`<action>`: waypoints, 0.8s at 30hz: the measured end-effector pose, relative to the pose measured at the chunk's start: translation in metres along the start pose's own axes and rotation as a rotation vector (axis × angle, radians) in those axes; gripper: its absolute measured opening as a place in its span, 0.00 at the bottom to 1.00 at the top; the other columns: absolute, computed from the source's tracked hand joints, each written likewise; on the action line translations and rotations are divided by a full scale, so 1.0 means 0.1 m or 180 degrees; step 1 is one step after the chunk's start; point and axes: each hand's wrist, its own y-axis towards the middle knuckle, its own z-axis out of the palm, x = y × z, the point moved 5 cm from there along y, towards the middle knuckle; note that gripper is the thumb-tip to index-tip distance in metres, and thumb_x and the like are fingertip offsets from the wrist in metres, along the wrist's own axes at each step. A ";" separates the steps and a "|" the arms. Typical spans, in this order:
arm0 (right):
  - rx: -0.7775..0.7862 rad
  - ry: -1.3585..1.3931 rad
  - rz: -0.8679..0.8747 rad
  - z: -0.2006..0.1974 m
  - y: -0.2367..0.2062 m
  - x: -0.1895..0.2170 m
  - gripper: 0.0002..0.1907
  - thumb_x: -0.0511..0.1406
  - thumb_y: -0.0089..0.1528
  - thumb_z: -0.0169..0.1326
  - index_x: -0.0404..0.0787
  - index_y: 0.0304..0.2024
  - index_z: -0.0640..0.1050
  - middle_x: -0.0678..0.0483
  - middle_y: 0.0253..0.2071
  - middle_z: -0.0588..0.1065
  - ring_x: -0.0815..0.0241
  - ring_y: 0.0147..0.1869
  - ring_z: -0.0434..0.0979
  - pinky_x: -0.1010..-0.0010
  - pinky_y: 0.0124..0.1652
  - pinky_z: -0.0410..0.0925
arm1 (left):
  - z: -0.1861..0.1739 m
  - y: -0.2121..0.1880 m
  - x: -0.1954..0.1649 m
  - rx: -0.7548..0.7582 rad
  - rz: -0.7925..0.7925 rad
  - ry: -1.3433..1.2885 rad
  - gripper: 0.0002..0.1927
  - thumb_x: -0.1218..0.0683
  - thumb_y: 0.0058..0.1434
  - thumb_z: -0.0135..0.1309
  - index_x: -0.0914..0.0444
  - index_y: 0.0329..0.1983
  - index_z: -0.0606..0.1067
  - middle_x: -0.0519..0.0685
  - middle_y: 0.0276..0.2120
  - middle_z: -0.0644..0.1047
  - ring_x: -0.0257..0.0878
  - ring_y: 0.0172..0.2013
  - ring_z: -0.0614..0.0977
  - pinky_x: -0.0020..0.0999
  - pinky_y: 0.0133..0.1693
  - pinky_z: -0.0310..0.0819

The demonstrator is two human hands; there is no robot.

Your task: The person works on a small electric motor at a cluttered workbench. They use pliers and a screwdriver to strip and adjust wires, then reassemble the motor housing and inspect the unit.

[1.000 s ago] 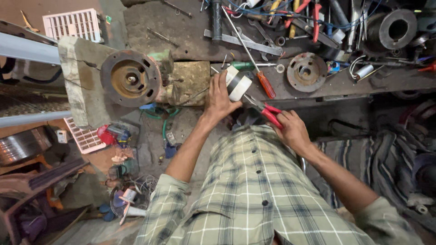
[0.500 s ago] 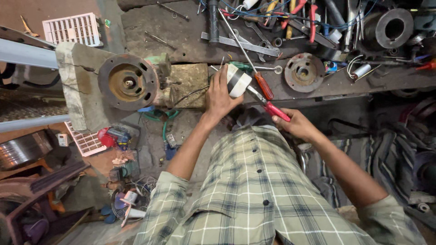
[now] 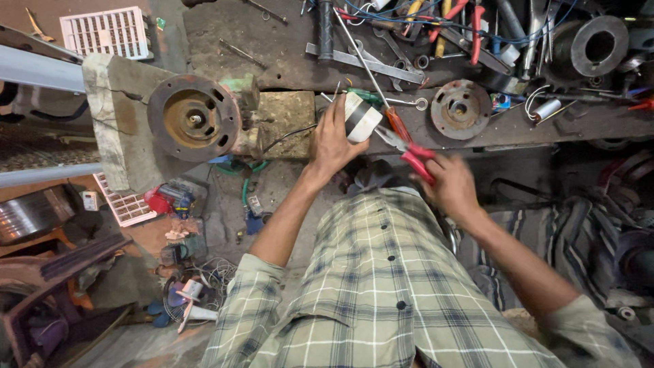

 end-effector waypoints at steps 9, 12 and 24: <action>0.1202 0.2440 0.1421 0.33 -0.03 -0.36 0.15 0.46 0.63 0.58 0.44 0.45 0.79 0.58 0.30 0.73 0.67 0.34 0.69 0.71 0.35 0.65 | 0.02 0.00 0.02 -0.0115 0.0112 -0.0021 0.56 0.45 0.44 0.73 0.67 0.71 0.57 0.66 0.62 0.69 0.62 0.59 0.75 0.52 0.56 0.74; 0.1591 0.3577 0.1529 0.41 0.03 -0.45 0.17 0.47 0.64 0.54 0.40 0.43 0.77 0.62 0.31 0.74 0.69 0.35 0.72 0.72 0.37 0.70 | 0.00 -0.01 0.01 -0.0164 0.0146 -0.0036 0.55 0.46 0.43 0.73 0.67 0.71 0.58 0.66 0.62 0.69 0.62 0.59 0.75 0.51 0.57 0.74; -0.1081 -0.1039 -0.0709 -0.21 -0.10 0.08 0.17 0.45 0.54 0.67 0.44 0.37 0.77 0.53 0.44 0.74 0.43 0.53 0.73 0.48 0.50 0.65 | -0.05 0.04 -0.06 -0.0097 0.0043 0.0101 0.54 0.45 0.45 0.73 0.68 0.70 0.60 0.66 0.61 0.70 0.62 0.58 0.75 0.50 0.56 0.73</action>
